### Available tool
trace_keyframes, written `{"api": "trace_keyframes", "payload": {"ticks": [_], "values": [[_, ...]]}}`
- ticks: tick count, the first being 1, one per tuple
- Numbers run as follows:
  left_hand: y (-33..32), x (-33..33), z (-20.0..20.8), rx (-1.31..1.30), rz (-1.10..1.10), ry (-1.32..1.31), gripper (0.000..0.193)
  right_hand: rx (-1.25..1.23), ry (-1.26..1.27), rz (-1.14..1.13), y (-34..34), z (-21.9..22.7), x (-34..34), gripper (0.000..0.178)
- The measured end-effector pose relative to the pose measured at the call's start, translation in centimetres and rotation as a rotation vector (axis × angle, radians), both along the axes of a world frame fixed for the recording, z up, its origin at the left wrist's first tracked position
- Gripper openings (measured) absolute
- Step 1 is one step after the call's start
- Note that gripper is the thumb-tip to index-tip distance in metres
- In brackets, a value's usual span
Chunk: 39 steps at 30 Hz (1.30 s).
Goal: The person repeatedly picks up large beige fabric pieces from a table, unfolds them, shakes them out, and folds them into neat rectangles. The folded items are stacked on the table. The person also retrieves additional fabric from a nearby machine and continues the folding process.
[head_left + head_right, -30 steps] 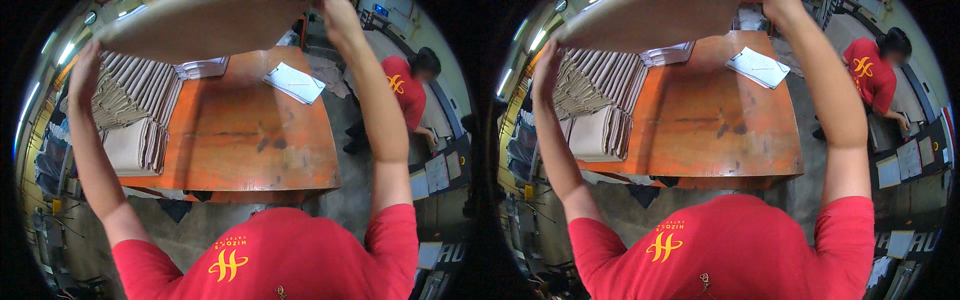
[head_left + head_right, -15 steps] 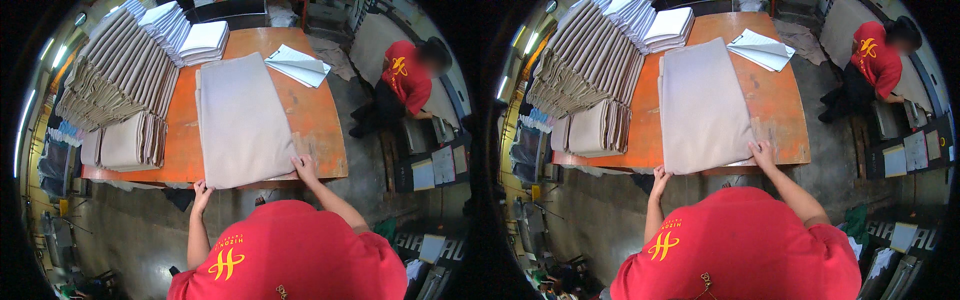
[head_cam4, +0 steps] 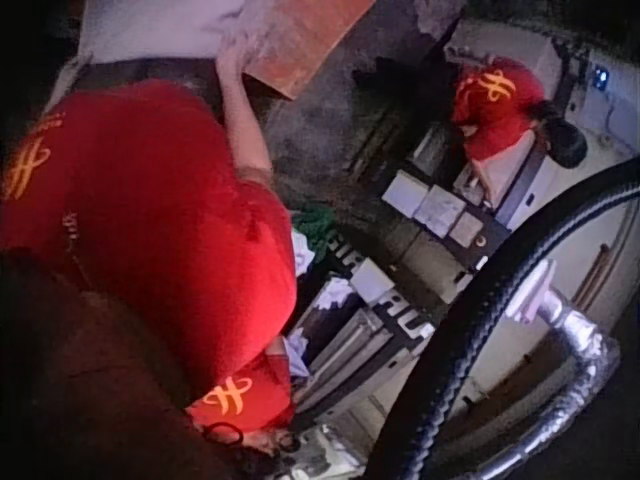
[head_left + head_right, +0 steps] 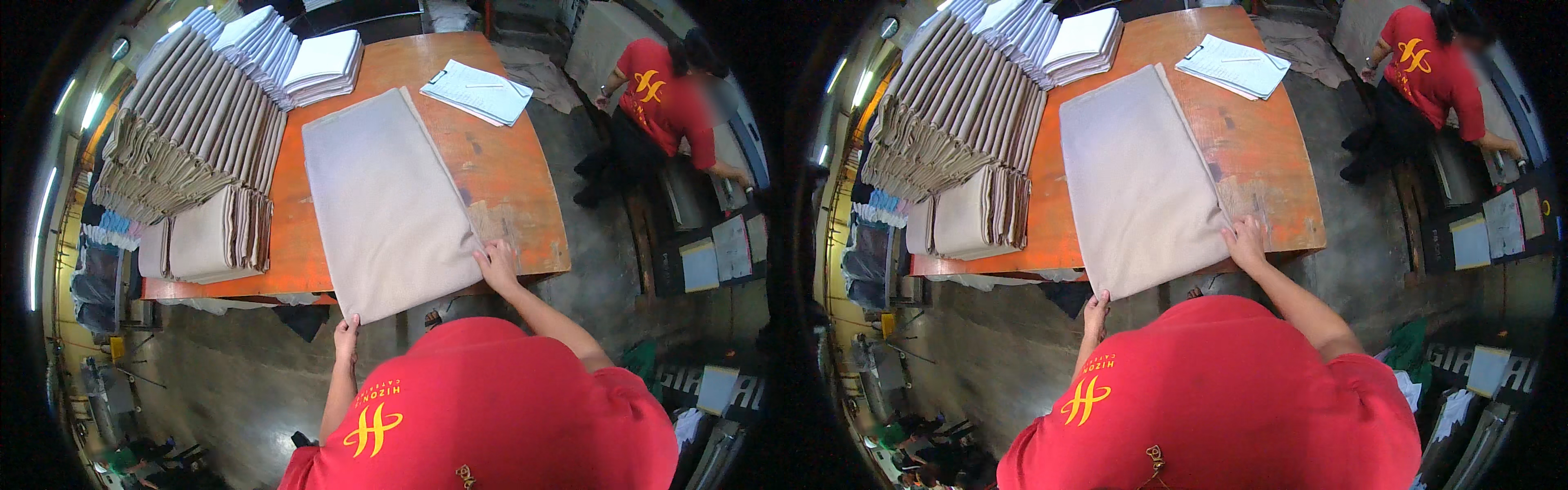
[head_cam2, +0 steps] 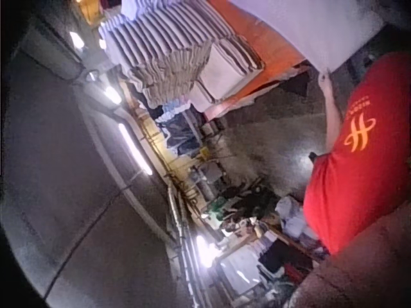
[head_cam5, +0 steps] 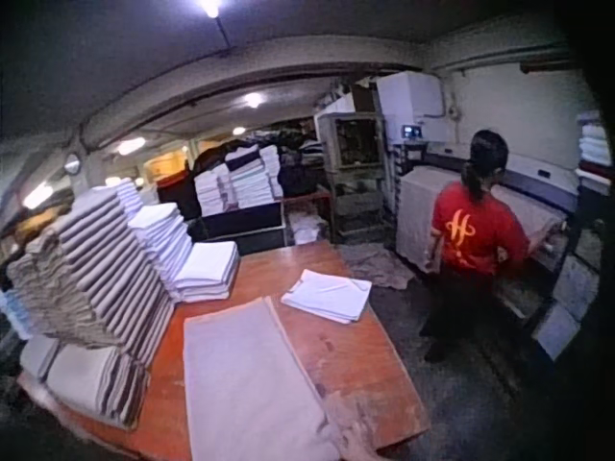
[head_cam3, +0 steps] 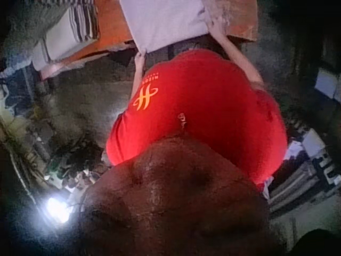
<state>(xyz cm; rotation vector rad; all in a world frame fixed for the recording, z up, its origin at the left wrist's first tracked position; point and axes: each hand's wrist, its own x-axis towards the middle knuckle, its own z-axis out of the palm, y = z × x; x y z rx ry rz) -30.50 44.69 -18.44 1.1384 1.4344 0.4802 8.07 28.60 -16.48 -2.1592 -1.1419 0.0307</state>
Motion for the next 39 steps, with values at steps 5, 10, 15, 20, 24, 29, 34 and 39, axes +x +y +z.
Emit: {"api": "trace_keyframes", "payload": {"ticks": [5,10,15,20,24,29,34,39], "values": [[-0.7,-0.8,-0.4,0.004,-0.166,0.183,0.042,0.001,0.056,0.024,-4.9,0.8,-1.6,0.031],[-0.6,-2.0,-0.1,0.231,-0.187,0.369,0.050,-0.138,0.098,0.042,-7.0,1.4,-3.0,0.031],[0.4,-0.6,1.9,0.821,-0.277,0.647,0.046,-0.164,0.102,0.038,-5.7,2.3,-3.2,0.032],[5.0,3.2,3.9,0.643,-0.183,0.347,0.039,-0.145,0.268,-0.004,-1.8,3.0,-2.3,0.035],[11.6,6.4,3.1,0.559,-0.249,0.473,0.040,-0.129,0.414,-0.109,3.1,2.8,-0.5,0.040],[19.6,11.6,1.3,0.700,-0.146,0.477,0.041,-0.132,0.341,-0.184,9.7,2.3,2.6,0.032],[27.0,16.2,1.3,0.632,-0.203,0.406,0.048,-0.270,0.332,-0.264,15.8,2.0,5.5,0.032],[33.4,19.2,1.0,0.154,0.065,-0.167,0.022,-0.238,0.290,-0.276,21.5,1.5,7.8,0.035]]}}
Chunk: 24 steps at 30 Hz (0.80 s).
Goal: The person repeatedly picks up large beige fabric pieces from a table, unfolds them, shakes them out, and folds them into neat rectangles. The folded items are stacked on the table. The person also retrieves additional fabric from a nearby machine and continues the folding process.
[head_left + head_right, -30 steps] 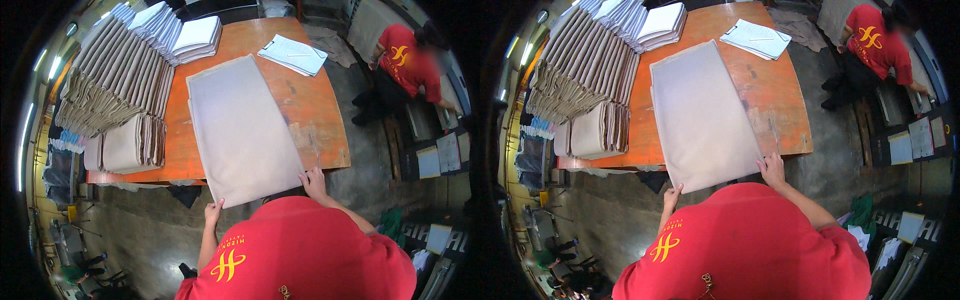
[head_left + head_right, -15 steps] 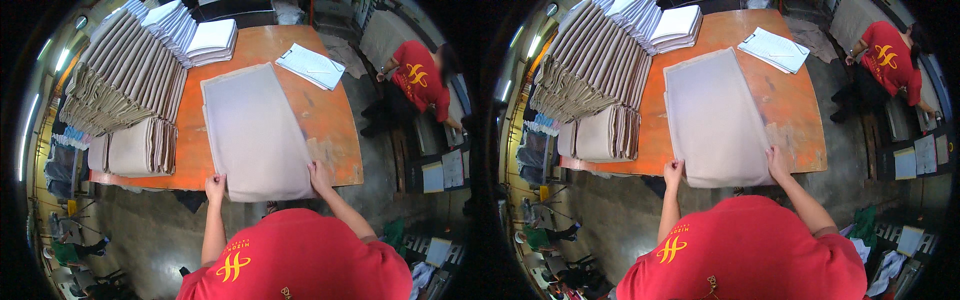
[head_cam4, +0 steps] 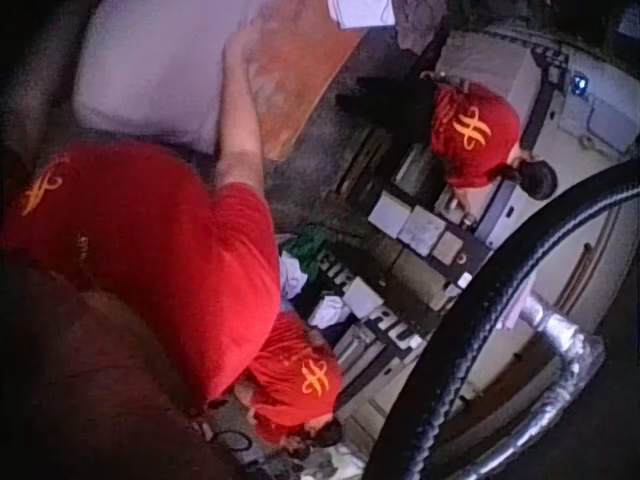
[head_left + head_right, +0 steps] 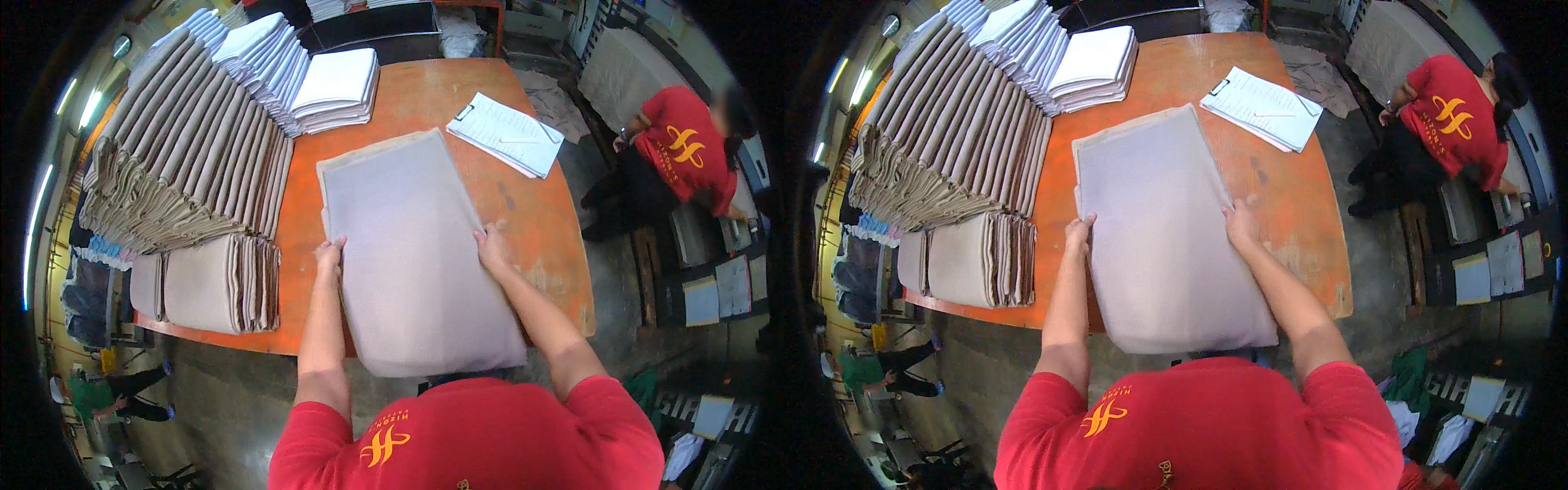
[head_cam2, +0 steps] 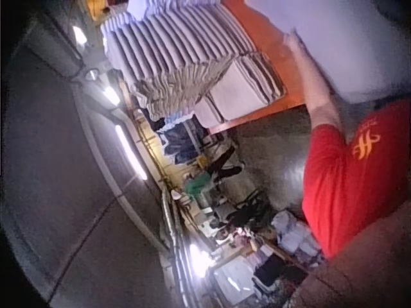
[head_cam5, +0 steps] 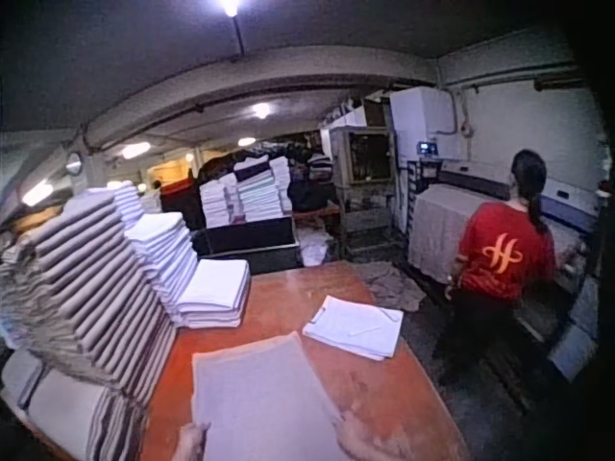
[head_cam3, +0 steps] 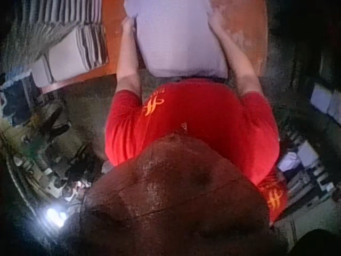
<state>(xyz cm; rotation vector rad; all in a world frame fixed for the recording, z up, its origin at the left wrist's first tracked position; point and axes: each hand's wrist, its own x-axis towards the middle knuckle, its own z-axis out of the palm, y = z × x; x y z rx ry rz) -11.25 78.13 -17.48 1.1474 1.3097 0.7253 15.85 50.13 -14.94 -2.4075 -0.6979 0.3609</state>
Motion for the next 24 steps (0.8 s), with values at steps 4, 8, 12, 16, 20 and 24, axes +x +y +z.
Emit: {"api": "trace_keyframes", "payload": {"ticks": [4,8,12,16,20,24], "values": [[2.2,2.0,0.2,0.098,0.103,0.179,0.021,0.009,0.009,-0.004,3.9,-0.5,2.1,0.037],[4.1,4.2,0.7,0.266,0.123,0.300,0.024,0.014,0.025,0.005,6.6,-0.4,3.3,0.036],[8.3,4.9,0.5,0.220,0.073,0.257,0.032,0.036,0.068,0.037,9.0,0.4,4.5,0.037],[9.5,5.0,-0.8,0.520,0.335,0.763,0.037,-0.047,0.126,0.055,12.1,0.6,5.1,0.038],[5.8,2.4,0.4,0.788,0.435,0.968,0.042,0.078,-0.079,0.115,13.9,-0.4,5.2,0.033],[2.6,0.8,2.0,0.412,0.045,0.777,0.045,0.234,-0.172,0.187,15.0,-1.1,5.6,0.030]]}}
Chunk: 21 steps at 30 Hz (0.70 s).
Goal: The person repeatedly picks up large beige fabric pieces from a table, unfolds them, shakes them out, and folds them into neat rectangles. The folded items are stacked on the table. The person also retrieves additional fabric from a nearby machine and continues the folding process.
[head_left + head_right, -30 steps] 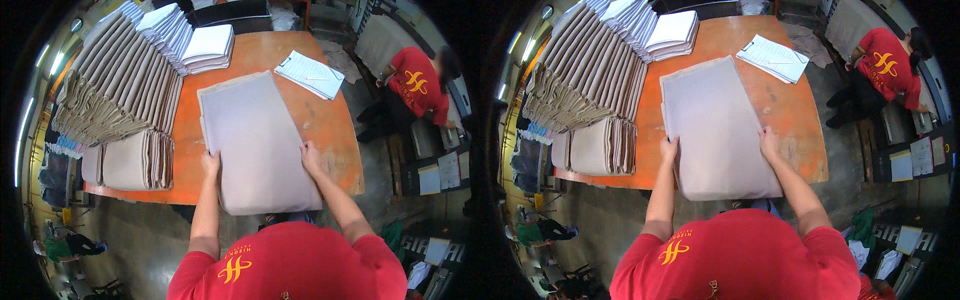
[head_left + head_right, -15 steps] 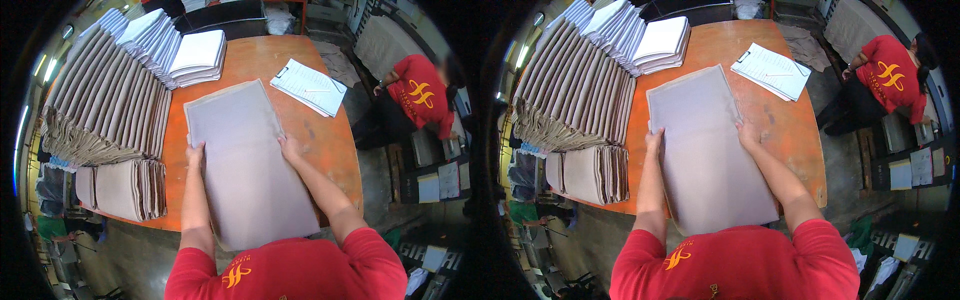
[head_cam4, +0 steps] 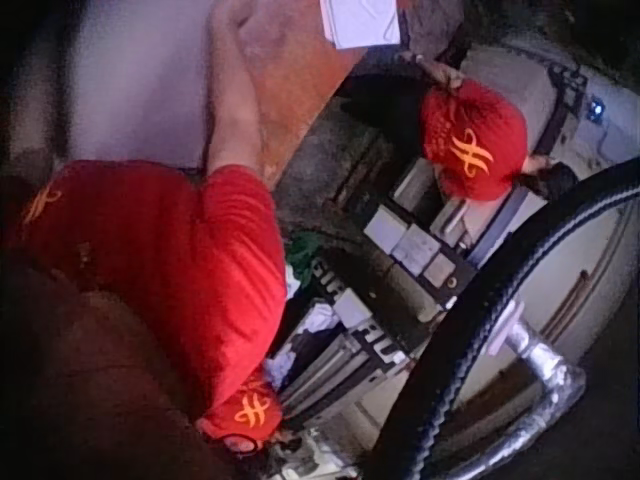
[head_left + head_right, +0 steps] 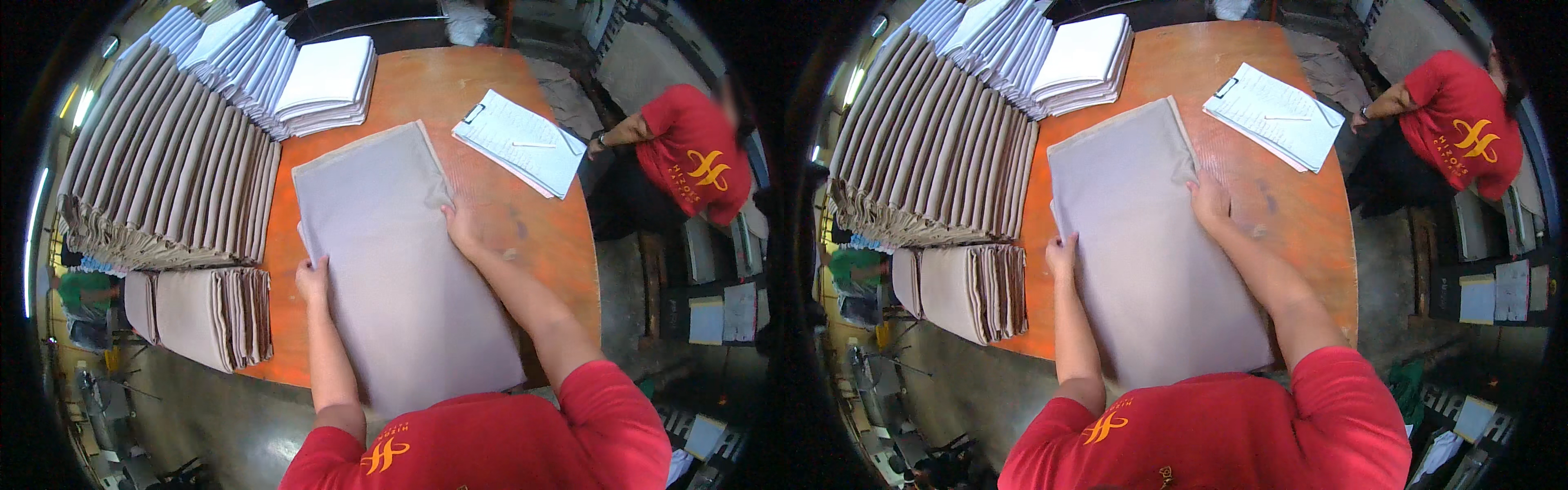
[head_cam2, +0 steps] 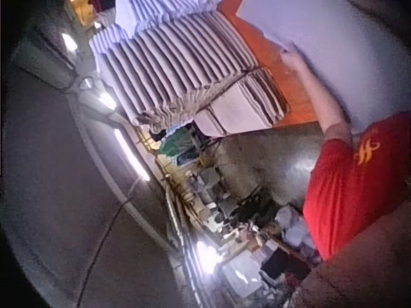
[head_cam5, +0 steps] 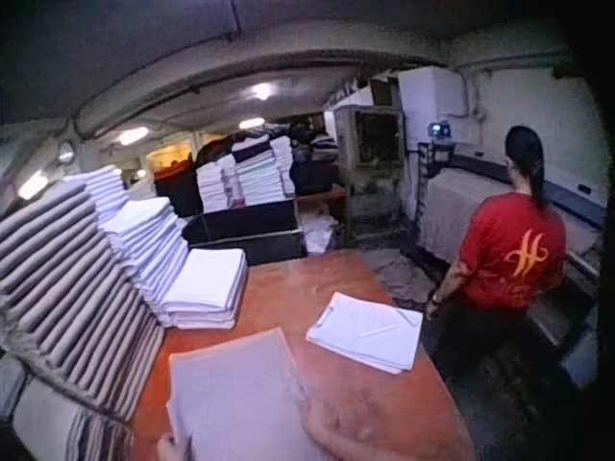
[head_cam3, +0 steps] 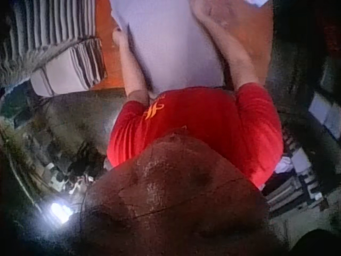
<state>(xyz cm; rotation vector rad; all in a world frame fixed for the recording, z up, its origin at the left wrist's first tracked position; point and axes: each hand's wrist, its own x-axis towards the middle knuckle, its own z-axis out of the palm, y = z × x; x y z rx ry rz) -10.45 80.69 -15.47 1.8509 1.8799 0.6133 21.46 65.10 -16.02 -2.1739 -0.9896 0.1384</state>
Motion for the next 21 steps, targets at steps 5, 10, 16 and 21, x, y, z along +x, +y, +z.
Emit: {"api": "trace_keyframes", "payload": {"ticks": [5,10,16,21], "values": [[3.1,1.5,-0.3,-0.252,-0.150,-0.650,0.054,0.029,-0.173,-0.146,1.0,0.3,0.0,0.036],[4.9,2.2,-1.5,-0.092,-0.088,-0.154,0.047,-0.055,-0.126,-0.204,0.3,-0.2,0.0,0.045],[6.4,4.1,-1.6,-0.185,-0.128,-0.369,0.050,-0.142,0.481,-0.022,1.7,-0.4,3.9,0.041],[7.7,4.7,7.7,-0.160,-0.124,-0.794,0.074,0.353,1.156,0.251,1.4,7.3,6.6,0.034]]}}
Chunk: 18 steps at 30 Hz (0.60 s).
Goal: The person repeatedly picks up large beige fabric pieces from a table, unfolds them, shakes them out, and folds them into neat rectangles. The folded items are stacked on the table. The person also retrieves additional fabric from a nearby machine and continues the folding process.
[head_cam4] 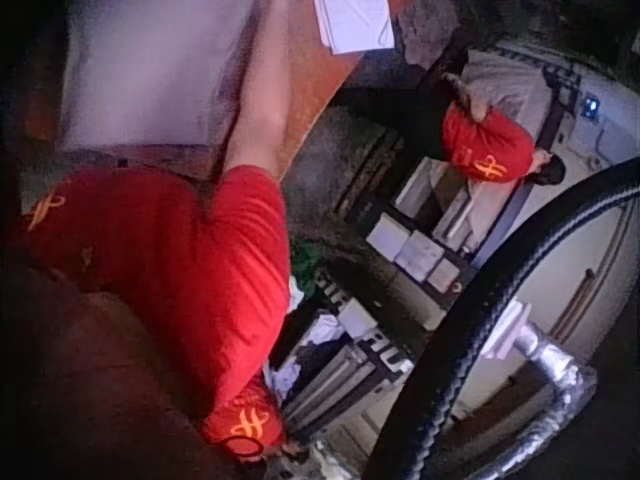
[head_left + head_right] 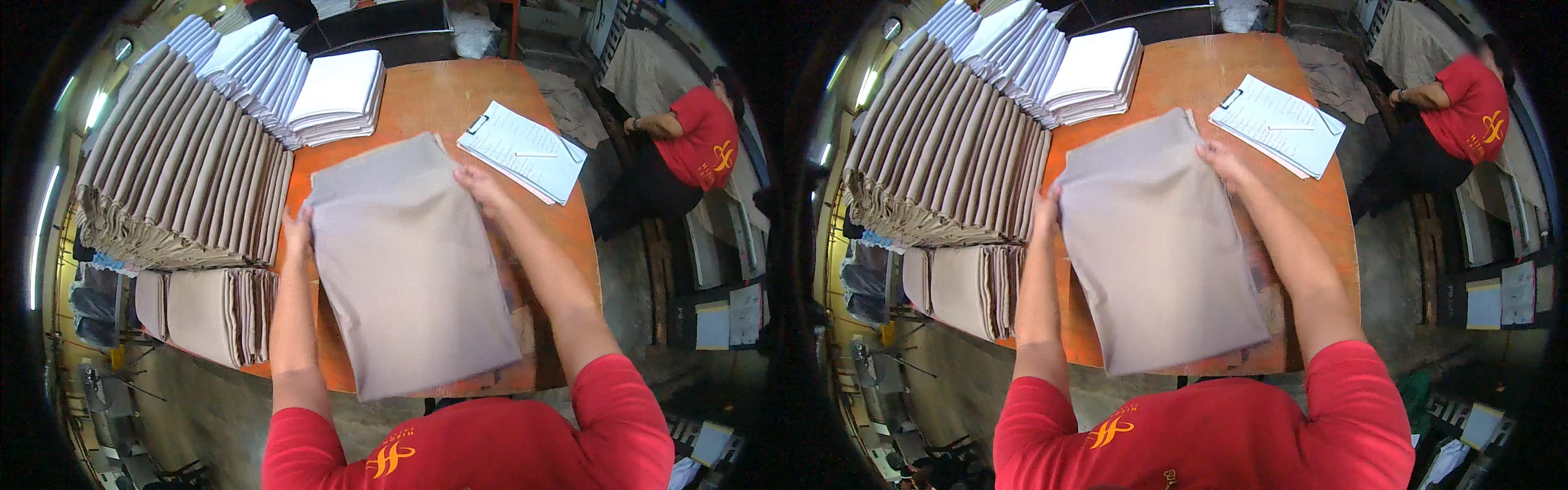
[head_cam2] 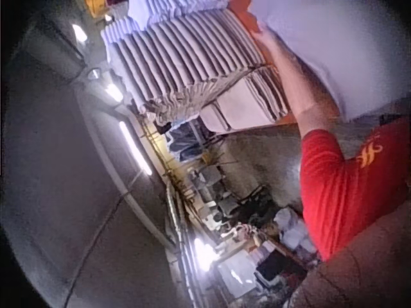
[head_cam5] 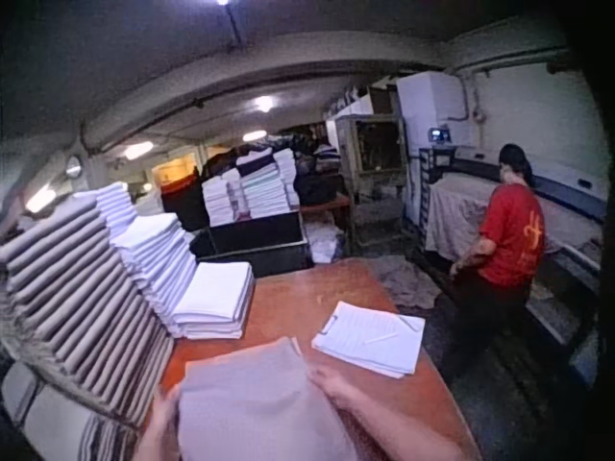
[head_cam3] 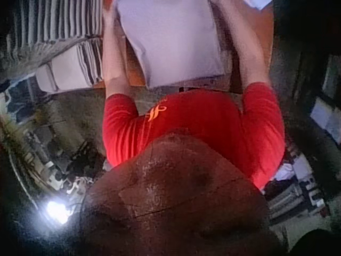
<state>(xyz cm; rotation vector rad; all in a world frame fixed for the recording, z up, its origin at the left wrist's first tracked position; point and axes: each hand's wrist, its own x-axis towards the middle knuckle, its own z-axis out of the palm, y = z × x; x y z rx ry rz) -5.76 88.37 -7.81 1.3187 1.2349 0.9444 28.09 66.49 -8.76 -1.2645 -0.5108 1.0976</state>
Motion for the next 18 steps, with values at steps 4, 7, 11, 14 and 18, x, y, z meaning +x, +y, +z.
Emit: {"api": "trace_keyframes", "payload": {"ticks": [4,7,11,14,18], "values": [[0.2,0.0,15.5,0.221,-0.087,-0.083,0.078,0.380,-0.180,-0.130,-1.6,11.3,0.8,0.030],[-2.1,-1.5,24.8,0.401,-0.263,-0.165,0.074,0.527,-0.334,-0.202,-5.1,18.9,0.2,0.031],[-6.8,-4.7,27.5,0.431,-0.323,-0.225,0.071,0.567,-0.314,-0.272,-10.5,22.3,-3.0,0.035],[-10.1,-7.2,21.1,0.447,-0.244,-0.105,0.073,0.364,-0.387,-0.403,-14.7,17.0,-6.6,0.040],[-17.2,-11.8,5.7,0.079,-0.238,0.050,0.069,-0.040,-0.274,-0.424,-22.0,2.8,-12.2,0.029]]}}
